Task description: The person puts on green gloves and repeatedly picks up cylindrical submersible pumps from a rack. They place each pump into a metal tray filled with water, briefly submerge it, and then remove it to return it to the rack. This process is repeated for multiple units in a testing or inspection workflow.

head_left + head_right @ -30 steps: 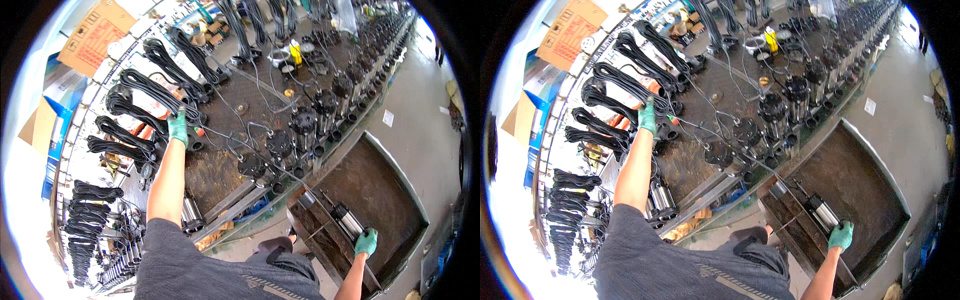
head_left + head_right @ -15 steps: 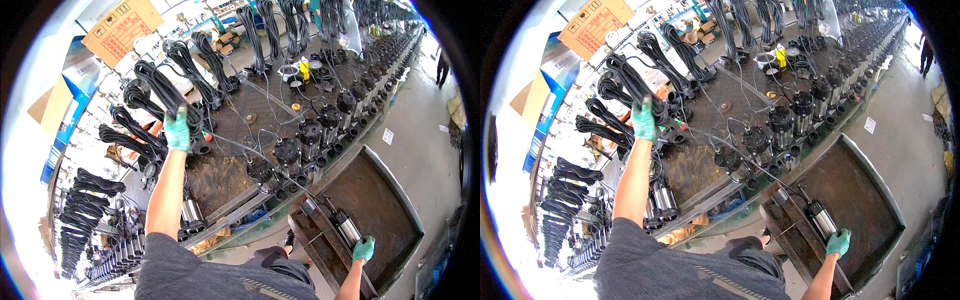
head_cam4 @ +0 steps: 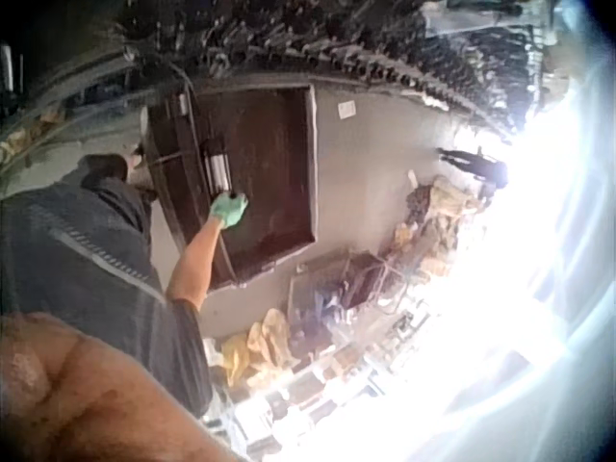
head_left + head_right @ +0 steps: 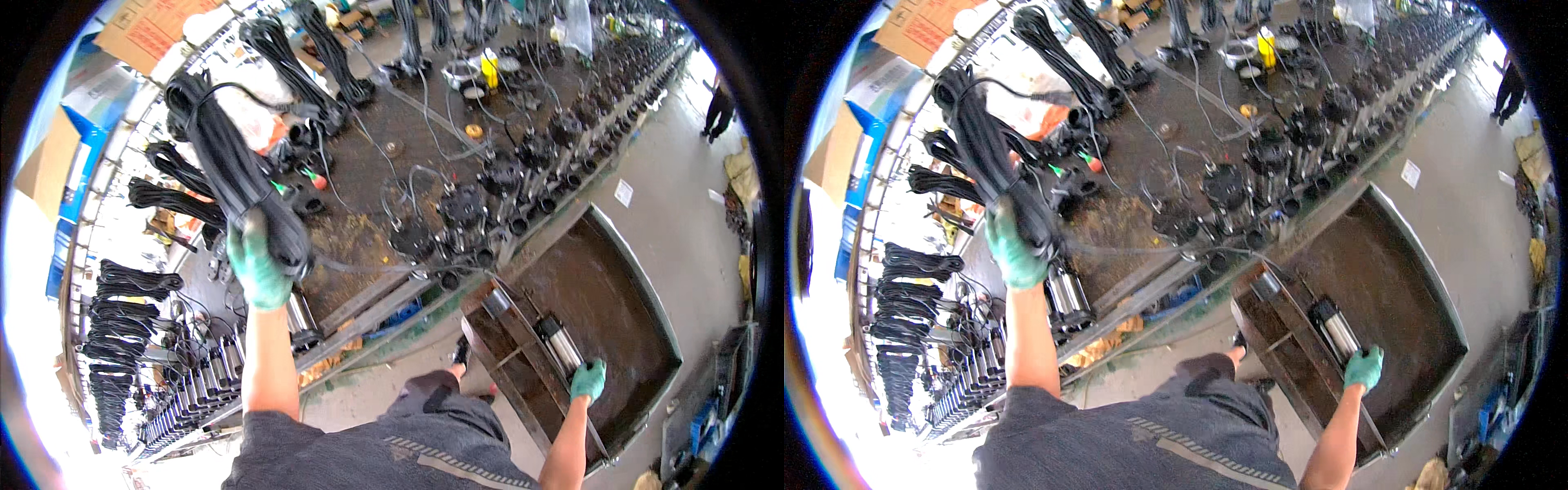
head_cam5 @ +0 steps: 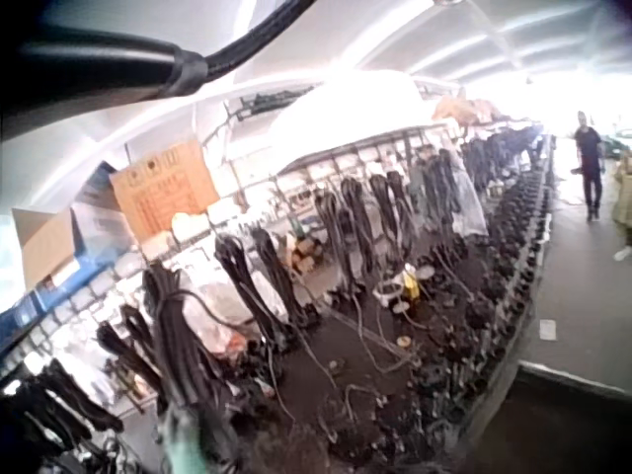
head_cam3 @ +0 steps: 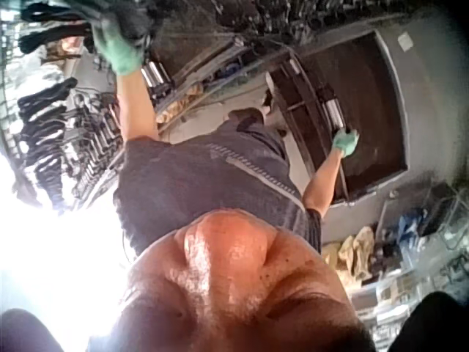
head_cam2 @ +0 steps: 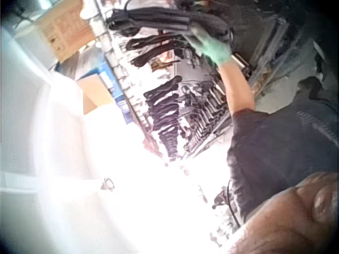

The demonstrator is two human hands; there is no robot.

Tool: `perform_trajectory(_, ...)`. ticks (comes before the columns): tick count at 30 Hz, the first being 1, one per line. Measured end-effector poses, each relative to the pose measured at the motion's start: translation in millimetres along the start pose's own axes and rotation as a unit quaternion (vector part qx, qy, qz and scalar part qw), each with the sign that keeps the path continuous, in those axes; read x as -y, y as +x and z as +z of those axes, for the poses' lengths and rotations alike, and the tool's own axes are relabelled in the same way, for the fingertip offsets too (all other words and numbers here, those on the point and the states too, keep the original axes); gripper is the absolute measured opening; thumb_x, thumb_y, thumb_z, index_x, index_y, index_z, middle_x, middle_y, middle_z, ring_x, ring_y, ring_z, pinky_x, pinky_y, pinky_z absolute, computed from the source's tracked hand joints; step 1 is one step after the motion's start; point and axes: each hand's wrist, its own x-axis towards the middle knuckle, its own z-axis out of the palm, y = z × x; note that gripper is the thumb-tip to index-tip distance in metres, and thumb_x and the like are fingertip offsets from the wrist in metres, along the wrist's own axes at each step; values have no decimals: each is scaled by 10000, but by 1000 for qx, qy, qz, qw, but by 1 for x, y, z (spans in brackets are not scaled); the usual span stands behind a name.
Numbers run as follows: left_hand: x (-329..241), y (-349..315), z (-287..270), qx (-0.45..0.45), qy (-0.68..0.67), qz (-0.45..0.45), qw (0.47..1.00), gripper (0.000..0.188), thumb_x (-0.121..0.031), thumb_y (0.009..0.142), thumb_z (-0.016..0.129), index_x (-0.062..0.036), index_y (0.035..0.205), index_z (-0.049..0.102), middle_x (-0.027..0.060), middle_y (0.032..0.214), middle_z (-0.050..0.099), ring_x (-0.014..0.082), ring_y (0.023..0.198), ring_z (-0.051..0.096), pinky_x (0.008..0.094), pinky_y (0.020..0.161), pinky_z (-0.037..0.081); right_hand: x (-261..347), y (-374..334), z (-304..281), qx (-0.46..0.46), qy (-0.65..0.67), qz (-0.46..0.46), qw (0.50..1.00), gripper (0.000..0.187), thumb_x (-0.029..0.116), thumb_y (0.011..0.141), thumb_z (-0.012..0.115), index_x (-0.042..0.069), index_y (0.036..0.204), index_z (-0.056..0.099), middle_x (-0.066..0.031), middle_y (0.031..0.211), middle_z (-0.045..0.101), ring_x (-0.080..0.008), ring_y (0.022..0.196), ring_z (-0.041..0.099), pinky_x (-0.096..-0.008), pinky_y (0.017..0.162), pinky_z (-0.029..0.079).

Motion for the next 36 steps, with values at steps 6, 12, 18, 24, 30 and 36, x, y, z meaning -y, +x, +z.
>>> perform_trajectory(6, 7, -79, -33, -5, -94, -225, 970, 496, -485, 1016, 607, 9, 1028, 652, 132, 734, 686, 227, 568, 671, 350, 499, 573, 5, 0, 1, -17, 9, 3, 1000, 223, 165, 854, 662, 42, 1040, 665, -172, 1159, 646, -430, 1067, 631, -493, 911, 506)
perform_trajectory(12, 159, -72, -88, -31, 203, -313, 927, 366, -292, 999, 688, -20, 1240, 645, 93, 1116, 698, 196, 1004, 665, 342, 871, 545, -12, 7, 10, -69, -5, -9, 998, 257, 201, 831, 680, 66, 1050, 690, -158, 1116, 668, -420, 1030, 643, -483, 887, 517)
perform_trajectory(18, 215, -124, -18, 273, 453, -119, 840, 378, -131, 947, 728, 6, 1264, 573, 127, 1117, 712, 265, 972, 681, 365, 901, 541, -2, 7, 5, -47, 12, 63, 997, 304, 262, 853, 706, 97, 1108, 699, -124, 1200, 652, -377, 1054, 667, -453, 892, 536)
perform_trajectory(24, 189, -134, 62, 345, 411, -244, 808, 234, -218, 997, 696, 5, 1049, 650, 89, 764, 716, 147, 667, 681, 329, 623, 545, 1, 2, 4, -33, 27, 87, 995, 287, 257, 851, 695, 120, 1103, 701, -96, 1213, 655, -368, 1051, 671, -453, 897, 537)
perform_trajectory(30, 194, -172, 75, 444, 402, -115, 792, 215, -190, 978, 703, -8, 1089, 686, 112, 861, 751, 186, 760, 721, 348, 701, 583, -1, 5, 7, -46, 24, 82, 995, 251, 274, 856, 685, 128, 1060, 706, -98, 1219, 653, -380, 1041, 673, -468, 881, 537)
perform_trajectory(36, 253, -180, 88, 488, 446, -22, 750, 695, -244, 929, 682, -131, 1553, 398, 201, 1431, 580, 416, 1255, 599, 475, 1018, 525, -2, 4, 6, -57, 34, 63, 996, 235, 243, 844, 700, 127, 1049, 707, -112, 1160, 662, -378, 1028, 674, -459, 882, 541)
